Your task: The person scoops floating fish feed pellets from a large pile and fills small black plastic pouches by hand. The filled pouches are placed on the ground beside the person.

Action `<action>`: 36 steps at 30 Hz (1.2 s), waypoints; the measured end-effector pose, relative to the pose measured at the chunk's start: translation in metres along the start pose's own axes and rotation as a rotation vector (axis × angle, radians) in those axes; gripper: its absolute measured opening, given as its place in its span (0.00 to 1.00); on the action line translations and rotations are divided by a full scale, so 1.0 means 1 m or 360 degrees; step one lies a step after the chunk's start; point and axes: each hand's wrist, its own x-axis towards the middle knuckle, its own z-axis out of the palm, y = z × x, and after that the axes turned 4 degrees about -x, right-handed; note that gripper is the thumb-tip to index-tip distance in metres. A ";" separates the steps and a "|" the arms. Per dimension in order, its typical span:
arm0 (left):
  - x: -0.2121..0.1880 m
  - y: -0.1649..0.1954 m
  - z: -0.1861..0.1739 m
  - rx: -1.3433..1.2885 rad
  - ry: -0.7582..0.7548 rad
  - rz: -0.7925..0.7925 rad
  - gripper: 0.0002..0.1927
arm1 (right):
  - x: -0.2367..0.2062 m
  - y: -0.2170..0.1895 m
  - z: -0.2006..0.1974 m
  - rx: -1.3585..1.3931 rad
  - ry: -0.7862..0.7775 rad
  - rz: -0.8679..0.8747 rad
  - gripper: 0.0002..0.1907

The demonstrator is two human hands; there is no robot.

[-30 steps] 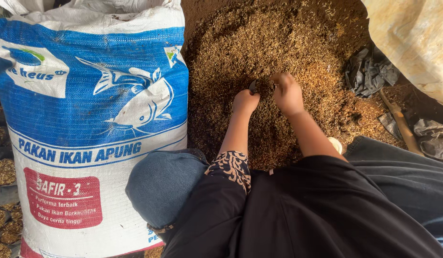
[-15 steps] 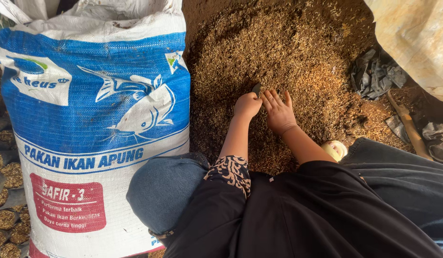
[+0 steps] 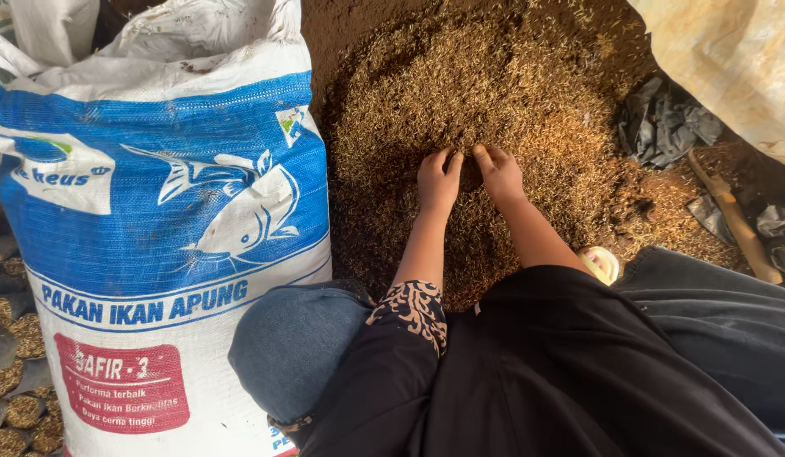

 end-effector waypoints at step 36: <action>-0.004 0.006 -0.013 0.0723 -0.0580 -0.0483 0.26 | 0.000 -0.013 -0.007 -0.0469 -0.0401 0.0229 0.25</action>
